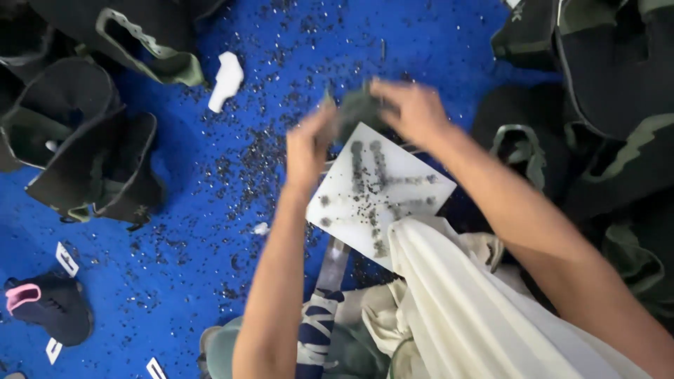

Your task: The person punches decorative or functional holes into shoe upper components using a hand punch and a hammer.

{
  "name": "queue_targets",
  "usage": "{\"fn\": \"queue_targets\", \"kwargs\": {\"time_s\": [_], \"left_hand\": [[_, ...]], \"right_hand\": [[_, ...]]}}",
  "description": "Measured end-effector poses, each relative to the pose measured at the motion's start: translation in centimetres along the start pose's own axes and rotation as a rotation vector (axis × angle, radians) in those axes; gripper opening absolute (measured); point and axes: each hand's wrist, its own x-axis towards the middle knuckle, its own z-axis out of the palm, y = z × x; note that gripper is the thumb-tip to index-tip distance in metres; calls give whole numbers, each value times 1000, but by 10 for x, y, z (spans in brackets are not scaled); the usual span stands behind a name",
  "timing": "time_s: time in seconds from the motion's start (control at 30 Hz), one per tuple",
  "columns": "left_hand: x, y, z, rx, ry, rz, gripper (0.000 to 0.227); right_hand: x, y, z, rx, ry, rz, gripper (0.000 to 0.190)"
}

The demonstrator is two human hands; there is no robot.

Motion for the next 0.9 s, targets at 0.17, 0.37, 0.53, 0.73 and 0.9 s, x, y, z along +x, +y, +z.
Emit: {"fn": "queue_targets", "kwargs": {"time_s": [0.17,0.37,0.53,0.73,0.9], "left_hand": [[-110,56,3,148,-264,-71,63],[-150,61,21,359,-329,-11,53],[-192,71,49,773,-368,128,57],[-189,73,59,584,-425,-56,29],[-117,29,5,410,6,-528,62]], "right_hand": [[-123,-20,20,77,-19,-34,48],[-168,-31,21,-75,-127,-56,42],[-165,-33,20,-74,-297,-119,45],[-120,-52,-3,118,-144,529,27],[-114,14,0,22,194,292,22]]}}
